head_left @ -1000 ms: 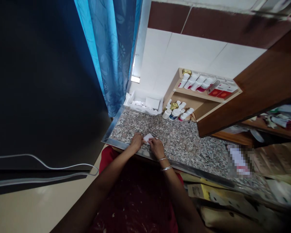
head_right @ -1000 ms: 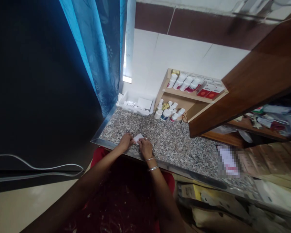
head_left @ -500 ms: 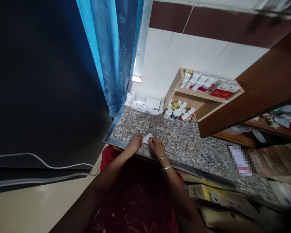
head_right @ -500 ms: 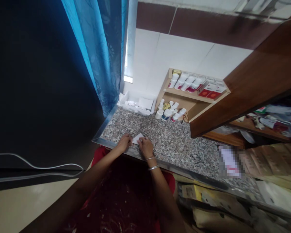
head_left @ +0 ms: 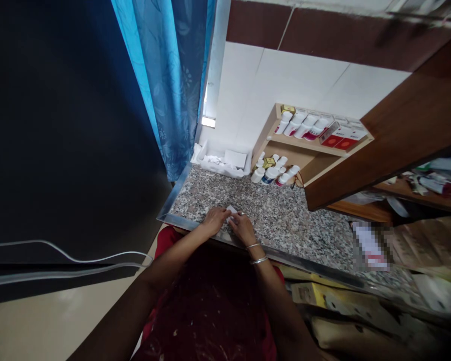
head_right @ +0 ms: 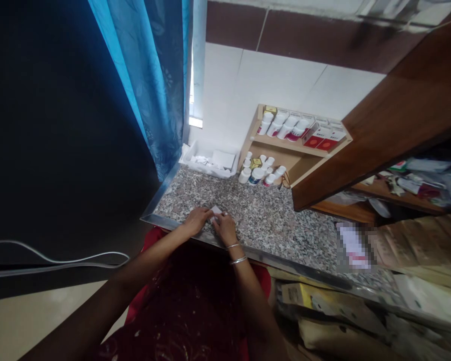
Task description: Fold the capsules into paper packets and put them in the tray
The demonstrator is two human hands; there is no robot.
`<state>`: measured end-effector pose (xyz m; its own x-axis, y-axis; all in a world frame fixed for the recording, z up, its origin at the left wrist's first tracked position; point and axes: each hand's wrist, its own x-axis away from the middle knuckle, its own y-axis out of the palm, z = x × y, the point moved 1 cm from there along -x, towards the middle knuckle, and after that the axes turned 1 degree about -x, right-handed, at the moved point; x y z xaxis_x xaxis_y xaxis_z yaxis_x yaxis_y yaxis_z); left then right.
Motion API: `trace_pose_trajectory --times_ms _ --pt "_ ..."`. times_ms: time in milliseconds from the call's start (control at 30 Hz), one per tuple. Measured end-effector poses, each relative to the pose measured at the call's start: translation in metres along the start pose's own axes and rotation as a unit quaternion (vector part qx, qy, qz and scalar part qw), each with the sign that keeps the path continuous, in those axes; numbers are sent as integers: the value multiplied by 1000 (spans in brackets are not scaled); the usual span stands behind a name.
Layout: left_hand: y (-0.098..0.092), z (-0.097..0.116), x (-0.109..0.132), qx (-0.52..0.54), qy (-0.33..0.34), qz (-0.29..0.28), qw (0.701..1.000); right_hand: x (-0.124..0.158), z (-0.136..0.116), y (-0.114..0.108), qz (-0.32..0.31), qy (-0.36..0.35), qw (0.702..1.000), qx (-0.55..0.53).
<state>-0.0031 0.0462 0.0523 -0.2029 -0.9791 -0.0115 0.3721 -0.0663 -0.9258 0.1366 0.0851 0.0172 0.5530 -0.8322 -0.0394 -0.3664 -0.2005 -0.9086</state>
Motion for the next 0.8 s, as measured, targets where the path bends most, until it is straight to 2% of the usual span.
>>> trace_pose_trajectory --times_ms 133,300,433,600,700,800 --pt "8 3 -8 77 36 3 996 0 2 -1 -4 -20 1000 -14" --pt "21 -2 -8 167 1 17 986 0 10 -1 0 -11 995 -96" --pt "29 -5 -6 175 6 24 984 0 14 0 3 10 986 -164" --pt "33 -3 -6 119 47 10 992 0 19 -3 18 37 974 -221" --pt "37 -1 -6 80 50 -3 996 5 25 -11 61 79 977 -189" --pt "42 0 -6 48 55 -6 997 15 30 -20 90 113 987 -74"
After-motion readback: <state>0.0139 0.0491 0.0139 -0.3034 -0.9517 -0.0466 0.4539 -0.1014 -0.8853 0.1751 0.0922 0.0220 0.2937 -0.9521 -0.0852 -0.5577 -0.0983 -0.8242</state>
